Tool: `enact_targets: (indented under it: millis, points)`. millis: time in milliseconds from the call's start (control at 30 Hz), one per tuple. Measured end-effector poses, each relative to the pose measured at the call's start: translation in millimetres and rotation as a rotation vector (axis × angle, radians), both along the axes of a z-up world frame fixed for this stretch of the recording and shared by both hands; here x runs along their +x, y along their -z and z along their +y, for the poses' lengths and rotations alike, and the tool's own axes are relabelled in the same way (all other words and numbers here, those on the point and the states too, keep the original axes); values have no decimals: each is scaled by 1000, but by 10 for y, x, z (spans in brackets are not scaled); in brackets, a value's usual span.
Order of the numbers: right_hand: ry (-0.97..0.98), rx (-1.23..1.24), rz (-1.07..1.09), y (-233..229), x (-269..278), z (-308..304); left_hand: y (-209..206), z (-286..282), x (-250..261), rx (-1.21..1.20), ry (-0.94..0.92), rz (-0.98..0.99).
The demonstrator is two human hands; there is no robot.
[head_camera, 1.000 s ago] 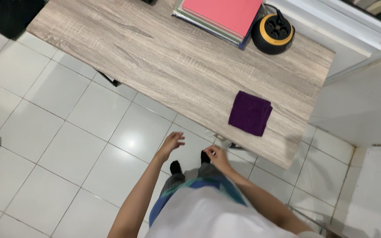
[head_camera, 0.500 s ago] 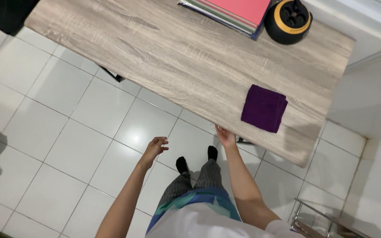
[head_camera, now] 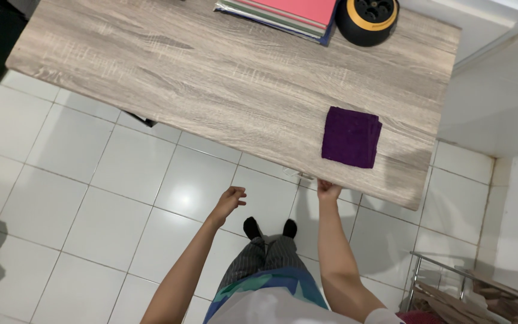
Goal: Cleaning and organizing a desk by wiping it with a cloth and arranging folders.
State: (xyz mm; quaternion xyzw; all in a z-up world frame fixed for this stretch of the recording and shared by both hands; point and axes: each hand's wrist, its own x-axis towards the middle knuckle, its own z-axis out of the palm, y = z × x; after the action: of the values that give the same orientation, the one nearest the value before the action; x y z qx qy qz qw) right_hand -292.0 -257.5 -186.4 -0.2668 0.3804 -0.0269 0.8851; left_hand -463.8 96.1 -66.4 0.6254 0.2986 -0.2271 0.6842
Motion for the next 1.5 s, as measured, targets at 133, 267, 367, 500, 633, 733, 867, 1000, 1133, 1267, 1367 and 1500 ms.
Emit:
enact_targets:
  millis: [133, 267, 367, 500, 633, 733, 867, 1000, 1133, 1267, 1367, 1500]
  points:
    - [-139, -139, -27, 662, 68, -425, -90, -119, 133, -6, 44, 4]
    - [-148, -37, 53, 378, -81, -454, -14, -258, 135, -19, 55, -15]
    - [-136, 64, -82, 619, -323, -490, -124, -359, 169, 0, 97, 33]
    - [-195, 123, -42, 675, -868, -493, -125, -555, 227, -6, 122, 29]
    - [-198, 124, 35, 551, -1233, -457, -60, -759, 264, -19, 139, 11]
    - [-217, 136, 26, 581, -1414, -447, -88, -912, 301, -27, 167, -21]
    - [-264, 146, 39, 500, -1501, -447, -19, -1080, 300, -35, 154, 3]
    - [-321, 122, 79, 416, -1558, -446, -42, -1173, 269, -33, 146, 6]
    - [-332, 130, 58, 407, -1540, -461, -33, -1210, 220, -26, 135, 13]
    - [-348, 136, 77, 398, -1532, -456, -27, -1222, 166, -27, 105, 15]
    - [-372, 127, 66, 366, -1600, -454, 41, -1235, 127, -7, 83, 7]
    - [-397, 117, 117, 295, -1755, -458, 254, -1266, 100, 44, 35, 79]
